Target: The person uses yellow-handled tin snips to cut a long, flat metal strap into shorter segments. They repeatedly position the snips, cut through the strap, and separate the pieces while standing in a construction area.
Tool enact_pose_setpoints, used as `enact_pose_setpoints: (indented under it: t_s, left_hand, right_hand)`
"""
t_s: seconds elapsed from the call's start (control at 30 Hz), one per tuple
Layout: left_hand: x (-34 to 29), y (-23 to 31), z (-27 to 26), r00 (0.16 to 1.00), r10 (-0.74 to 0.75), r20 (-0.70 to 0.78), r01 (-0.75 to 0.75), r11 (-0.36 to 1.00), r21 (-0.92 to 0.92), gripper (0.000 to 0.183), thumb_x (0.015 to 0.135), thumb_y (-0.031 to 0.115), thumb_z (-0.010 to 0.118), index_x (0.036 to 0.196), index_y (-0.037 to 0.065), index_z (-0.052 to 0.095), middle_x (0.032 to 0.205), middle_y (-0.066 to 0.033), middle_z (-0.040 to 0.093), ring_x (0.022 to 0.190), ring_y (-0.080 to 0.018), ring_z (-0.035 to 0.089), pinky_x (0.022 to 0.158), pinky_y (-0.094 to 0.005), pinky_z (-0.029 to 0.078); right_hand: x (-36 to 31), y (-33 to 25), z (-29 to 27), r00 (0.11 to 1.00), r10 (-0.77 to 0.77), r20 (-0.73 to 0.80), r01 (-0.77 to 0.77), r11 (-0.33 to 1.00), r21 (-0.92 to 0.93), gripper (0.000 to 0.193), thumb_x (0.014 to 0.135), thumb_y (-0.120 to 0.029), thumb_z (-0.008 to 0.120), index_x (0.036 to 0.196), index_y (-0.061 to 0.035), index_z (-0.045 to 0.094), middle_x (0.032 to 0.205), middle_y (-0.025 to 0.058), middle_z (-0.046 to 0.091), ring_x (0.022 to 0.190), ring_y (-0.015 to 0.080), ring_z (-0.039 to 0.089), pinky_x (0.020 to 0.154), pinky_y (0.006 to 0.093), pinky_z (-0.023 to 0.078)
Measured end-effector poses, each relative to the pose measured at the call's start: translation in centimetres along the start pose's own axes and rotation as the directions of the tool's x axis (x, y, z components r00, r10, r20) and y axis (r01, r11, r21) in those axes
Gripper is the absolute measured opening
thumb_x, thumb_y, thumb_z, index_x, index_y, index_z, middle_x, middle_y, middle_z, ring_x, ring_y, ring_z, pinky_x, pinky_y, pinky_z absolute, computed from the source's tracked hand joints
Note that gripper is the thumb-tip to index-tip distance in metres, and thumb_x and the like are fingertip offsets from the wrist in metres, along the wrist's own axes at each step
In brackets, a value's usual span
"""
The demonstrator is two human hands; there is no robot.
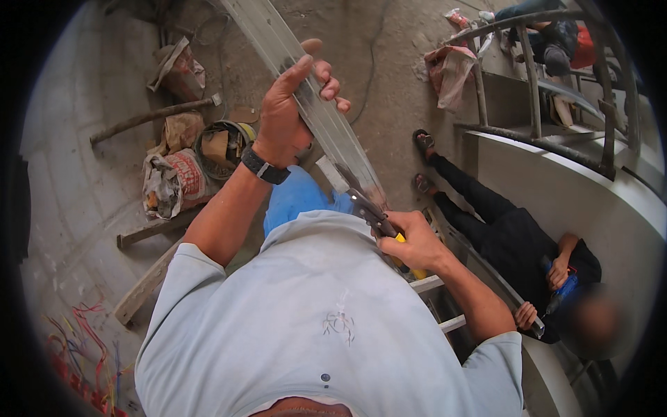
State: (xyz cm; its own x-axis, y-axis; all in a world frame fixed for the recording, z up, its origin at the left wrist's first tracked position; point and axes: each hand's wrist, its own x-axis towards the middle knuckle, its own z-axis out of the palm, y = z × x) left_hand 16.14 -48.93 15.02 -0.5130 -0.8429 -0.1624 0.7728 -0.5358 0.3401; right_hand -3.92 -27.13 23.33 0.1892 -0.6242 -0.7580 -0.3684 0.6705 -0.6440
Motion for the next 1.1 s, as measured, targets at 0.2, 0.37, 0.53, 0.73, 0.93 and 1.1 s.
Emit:
enact_pose_setpoints:
  t_s: [0.2,0.37,0.53,0.73,0.93,1.1]
  left_hand:
    - [0.2,0.5,-0.5,0.999,0.039,0.001,-0.039,0.999,-0.007,0.043,0.109,0.023,0.061,0.146,0.007,0.045,0.094,-0.0076,0.061,0.082,-0.0199,0.064,0.072,-0.0465,0.062]
    - [-0.3,0.4,-0.6,1.000,0.029,-0.004,-0.029,0.999,0.030,0.044,0.108,0.021,0.063,0.145,0.006,0.046,0.094,-0.0081,0.062,0.082,-0.0201,0.064,0.070,-0.0460,0.062]
    - [-1.7,0.4,-1.3,0.999,-0.007,-0.054,0.010,0.998,0.060,0.041,0.110,0.024,0.060,0.147,0.012,0.045,0.098,-0.0049,0.056,0.085,-0.0182,0.058,0.078,-0.0481,0.060]
    - [-1.5,0.7,-2.0,0.999,-0.003,-0.032,0.005,0.999,0.053,0.040,0.110,0.025,0.060,0.145,0.012,0.046,0.098,-0.0041,0.056,0.085,-0.0172,0.058,0.078,-0.0478,0.059]
    - [-1.5,0.4,-2.4,0.999,0.017,-0.040,-0.017,1.000,0.002,0.038,0.110,0.025,0.060,0.143,0.013,0.047,0.098,-0.0038,0.057,0.085,-0.0170,0.058,0.078,-0.0480,0.059]
    - [-2.0,1.0,-2.6,0.997,0.028,-0.070,-0.028,1.000,-0.004,0.036,0.110,0.023,0.060,0.142,0.013,0.047,0.098,-0.0041,0.057,0.085,-0.0172,0.058,0.078,-0.0480,0.059]
  right_hand:
    - [0.9,-0.4,-0.5,0.997,-0.076,-0.029,0.072,0.989,-0.131,0.026,0.079,-0.017,0.071,0.095,0.0024,0.070,0.077,0.0019,0.063,0.072,0.0114,0.056,0.068,0.0298,0.046]
    - [1.2,-1.0,-1.0,0.995,0.072,0.066,-0.065,0.993,-0.102,0.036,0.078,-0.019,0.071,0.106,0.0033,0.074,0.084,0.0050,0.068,0.079,0.0130,0.059,0.076,0.0297,0.049]
    - [1.3,-0.6,-0.2,0.986,0.124,0.116,-0.124,0.992,-0.005,0.043,0.077,-0.022,0.072,0.111,0.0031,0.075,0.090,0.0055,0.071,0.084,0.0135,0.061,0.081,0.0294,0.049]
    - [1.7,-1.1,0.3,0.995,0.058,0.083,-0.053,0.997,-0.058,0.034,0.079,-0.022,0.071,0.104,0.0011,0.072,0.085,0.0029,0.067,0.080,0.0113,0.059,0.074,0.0294,0.048]
    - [1.7,-1.2,-0.1,0.998,0.012,0.061,-0.009,0.999,-0.050,0.025,0.080,-0.019,0.070,0.096,0.0002,0.069,0.080,0.0009,0.063,0.076,0.0106,0.056,0.071,0.0291,0.046]
    - [2.0,-1.6,-0.1,0.998,-0.048,0.030,0.052,0.980,-0.192,0.024,0.080,-0.018,0.071,0.096,-0.0001,0.069,0.079,0.0002,0.062,0.074,0.0105,0.053,0.070,0.0301,0.045]
